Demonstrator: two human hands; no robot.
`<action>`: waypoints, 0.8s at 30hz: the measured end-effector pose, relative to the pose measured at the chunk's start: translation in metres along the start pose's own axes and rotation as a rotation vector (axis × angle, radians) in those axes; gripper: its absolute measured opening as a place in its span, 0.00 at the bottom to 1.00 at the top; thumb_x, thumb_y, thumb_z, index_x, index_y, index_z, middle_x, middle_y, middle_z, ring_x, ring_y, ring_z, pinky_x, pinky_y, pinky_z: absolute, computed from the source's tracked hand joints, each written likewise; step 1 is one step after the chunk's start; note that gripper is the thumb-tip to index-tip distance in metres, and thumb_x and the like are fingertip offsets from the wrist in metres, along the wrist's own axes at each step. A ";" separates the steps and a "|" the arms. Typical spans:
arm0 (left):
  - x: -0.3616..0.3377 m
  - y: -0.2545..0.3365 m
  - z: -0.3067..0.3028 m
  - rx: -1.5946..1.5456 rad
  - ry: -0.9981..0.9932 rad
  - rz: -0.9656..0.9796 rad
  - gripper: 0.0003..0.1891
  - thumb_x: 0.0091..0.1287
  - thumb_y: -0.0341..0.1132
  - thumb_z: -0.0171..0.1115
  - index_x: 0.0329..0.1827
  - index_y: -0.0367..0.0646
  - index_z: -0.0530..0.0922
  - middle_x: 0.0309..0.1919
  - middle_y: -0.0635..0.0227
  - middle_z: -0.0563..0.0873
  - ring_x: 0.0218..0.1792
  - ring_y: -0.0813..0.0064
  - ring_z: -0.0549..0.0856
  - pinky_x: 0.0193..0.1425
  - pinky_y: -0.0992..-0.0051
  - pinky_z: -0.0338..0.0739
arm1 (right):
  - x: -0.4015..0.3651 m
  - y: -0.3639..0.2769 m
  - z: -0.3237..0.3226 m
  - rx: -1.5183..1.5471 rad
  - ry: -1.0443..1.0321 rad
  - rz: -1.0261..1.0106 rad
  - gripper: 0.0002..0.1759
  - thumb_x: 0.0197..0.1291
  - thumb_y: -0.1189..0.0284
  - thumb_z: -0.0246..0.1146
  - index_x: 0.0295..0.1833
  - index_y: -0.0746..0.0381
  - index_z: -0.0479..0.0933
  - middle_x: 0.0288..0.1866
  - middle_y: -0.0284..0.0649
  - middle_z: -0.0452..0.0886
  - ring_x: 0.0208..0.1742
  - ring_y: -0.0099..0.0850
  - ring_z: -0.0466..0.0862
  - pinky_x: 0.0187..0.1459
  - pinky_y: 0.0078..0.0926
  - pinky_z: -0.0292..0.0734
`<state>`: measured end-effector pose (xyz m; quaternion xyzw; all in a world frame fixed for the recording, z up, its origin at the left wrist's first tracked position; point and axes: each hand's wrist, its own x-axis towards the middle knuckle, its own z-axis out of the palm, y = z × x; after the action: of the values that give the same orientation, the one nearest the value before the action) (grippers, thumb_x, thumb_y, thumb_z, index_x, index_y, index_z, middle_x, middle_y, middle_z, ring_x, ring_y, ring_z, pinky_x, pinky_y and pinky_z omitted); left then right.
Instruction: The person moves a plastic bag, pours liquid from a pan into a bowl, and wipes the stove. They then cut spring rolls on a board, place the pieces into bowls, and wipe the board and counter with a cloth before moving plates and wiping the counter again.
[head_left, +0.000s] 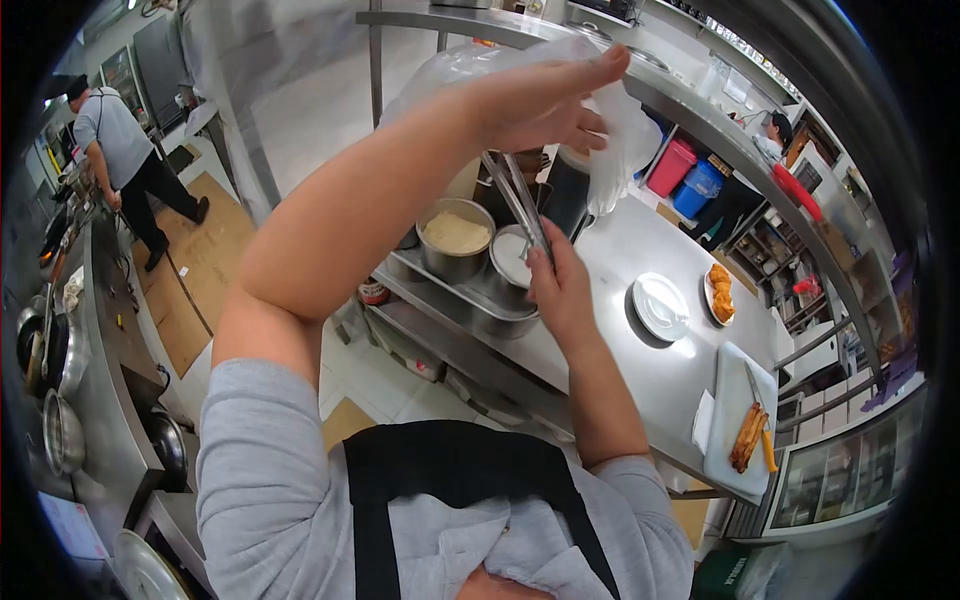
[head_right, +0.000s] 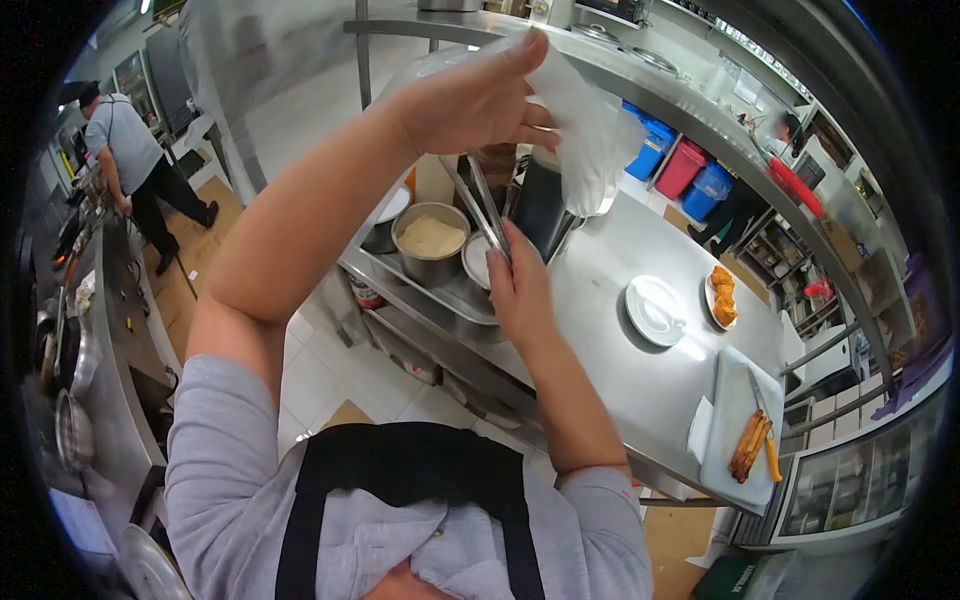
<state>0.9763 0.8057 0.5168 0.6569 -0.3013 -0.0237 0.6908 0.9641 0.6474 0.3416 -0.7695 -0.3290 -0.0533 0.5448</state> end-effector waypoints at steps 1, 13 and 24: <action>0.010 0.002 0.004 -0.142 -0.059 -0.001 0.54 0.59 0.66 0.56 0.73 0.30 0.44 0.69 0.41 0.58 0.70 0.52 0.60 0.71 0.57 0.59 | 0.013 -0.003 -0.007 -0.098 0.032 -0.084 0.23 0.64 0.70 0.54 0.63 0.68 0.66 0.36 0.46 0.79 0.35 0.39 0.81 0.38 0.35 0.75; 0.033 0.024 -0.014 0.567 0.260 -0.014 0.37 0.61 0.60 0.60 0.63 0.38 0.69 0.62 0.53 0.72 0.66 0.62 0.69 0.67 0.67 0.65 | 0.107 -0.095 -0.074 -0.929 -0.022 -0.222 0.14 0.54 0.67 0.56 0.40 0.65 0.79 0.31 0.52 0.80 0.37 0.49 0.81 0.42 0.44 0.75; 0.005 0.047 -0.009 1.304 0.448 0.075 0.39 0.54 0.69 0.59 0.48 0.38 0.82 0.38 0.56 0.86 0.45 0.65 0.84 0.52 0.72 0.75 | 0.092 -0.100 -0.088 -1.034 -0.025 -0.435 0.13 0.57 0.72 0.57 0.47 0.65 0.76 0.33 0.48 0.80 0.37 0.47 0.81 0.38 0.40 0.75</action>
<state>0.9673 0.8178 0.5629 0.9164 -0.1263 0.3227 0.2004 1.0032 0.6309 0.4980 -0.8514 -0.4176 -0.3097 0.0693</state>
